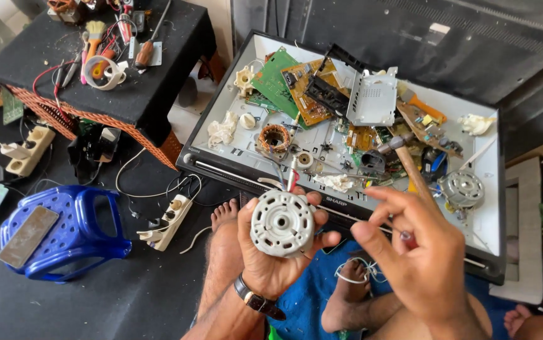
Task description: The person is inspecting and reassembling a small electric motor using a screwdriver to pry and align components.
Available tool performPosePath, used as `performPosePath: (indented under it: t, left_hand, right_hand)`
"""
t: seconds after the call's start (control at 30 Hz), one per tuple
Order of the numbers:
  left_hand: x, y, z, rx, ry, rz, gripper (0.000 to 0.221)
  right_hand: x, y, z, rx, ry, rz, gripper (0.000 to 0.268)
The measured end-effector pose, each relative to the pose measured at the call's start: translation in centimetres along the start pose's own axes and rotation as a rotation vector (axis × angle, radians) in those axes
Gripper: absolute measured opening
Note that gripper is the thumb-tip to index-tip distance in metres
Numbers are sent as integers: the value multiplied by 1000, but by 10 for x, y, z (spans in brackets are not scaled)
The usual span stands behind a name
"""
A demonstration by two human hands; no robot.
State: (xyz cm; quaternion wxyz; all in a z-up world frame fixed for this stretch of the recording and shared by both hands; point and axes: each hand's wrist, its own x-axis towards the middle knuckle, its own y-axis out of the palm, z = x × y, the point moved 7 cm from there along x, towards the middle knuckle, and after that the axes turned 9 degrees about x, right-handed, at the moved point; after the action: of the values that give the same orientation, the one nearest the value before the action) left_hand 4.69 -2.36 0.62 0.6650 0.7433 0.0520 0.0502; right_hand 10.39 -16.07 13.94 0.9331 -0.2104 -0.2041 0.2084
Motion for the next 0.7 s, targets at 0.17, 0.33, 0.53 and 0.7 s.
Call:
performPosePath:
  t: [0.17, 0.33, 0.53, 0.7]
  left_hand:
    - [1, 6, -3, 17, 21, 96, 59]
    - [-2, 3, -3, 71, 45, 44, 63]
    - [1, 4, 3, 70, 22, 56, 61]
    - [9, 1, -6, 45, 58, -53, 67]
  right_hand:
    - [3, -2, -2, 43, -10, 0, 34]
    - [-3, 7, -9, 31, -28, 94, 37]
    - [-3, 17, -4, 27, -93, 138, 33]
    - [5, 29, -5, 27, -96, 148, 17]
